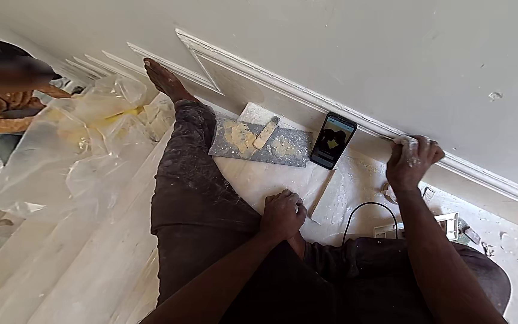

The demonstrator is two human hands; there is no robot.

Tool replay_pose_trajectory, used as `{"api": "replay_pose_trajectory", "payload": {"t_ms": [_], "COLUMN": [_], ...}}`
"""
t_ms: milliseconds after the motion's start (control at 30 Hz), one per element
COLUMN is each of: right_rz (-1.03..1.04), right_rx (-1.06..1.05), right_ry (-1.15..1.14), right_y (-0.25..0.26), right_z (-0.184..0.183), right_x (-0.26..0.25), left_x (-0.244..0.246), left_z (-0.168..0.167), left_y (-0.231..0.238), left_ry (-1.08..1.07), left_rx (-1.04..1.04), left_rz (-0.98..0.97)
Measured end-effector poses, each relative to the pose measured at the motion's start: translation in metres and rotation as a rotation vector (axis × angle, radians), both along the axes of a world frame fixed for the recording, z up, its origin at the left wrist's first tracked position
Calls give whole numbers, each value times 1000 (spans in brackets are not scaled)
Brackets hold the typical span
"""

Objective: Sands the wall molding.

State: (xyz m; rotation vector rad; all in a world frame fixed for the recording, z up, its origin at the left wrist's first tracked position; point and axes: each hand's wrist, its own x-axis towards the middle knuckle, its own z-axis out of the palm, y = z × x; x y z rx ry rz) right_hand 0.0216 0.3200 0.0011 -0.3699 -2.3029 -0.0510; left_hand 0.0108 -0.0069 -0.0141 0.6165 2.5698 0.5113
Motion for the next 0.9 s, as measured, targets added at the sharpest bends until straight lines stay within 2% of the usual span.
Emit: {"api": "replay_pose_trajectory", "payload": {"t_ms": [100, 200, 300, 567, 733, 800, 900], "right_rz": [28, -79, -143, 1, -121, -169, -153], "right_rx": [11, -40, -47, 12, -59, -72, -63], "right_ry": [4, -79, -37, 43, -126, -78, -14], "right_y": [-8, 12, 33, 0, 25, 36, 32], "right_z": [2, 12, 12, 5, 20, 19, 12], "right_x": [-7, 22, 45, -4, 39, 52, 43], "left_x": [2, 2, 1, 0, 0, -1, -2], "left_z": [-1, -2, 0, -2, 2, 3, 4], "left_y": [-4, -7, -1, -2, -7, -3, 5], "left_ry": [10, 17, 10, 20, -23, -43, -49], "left_rx": [26, 49, 12, 1, 13, -12, -74], "left_rz": [14, 28, 18, -5, 15, 12, -4]}}
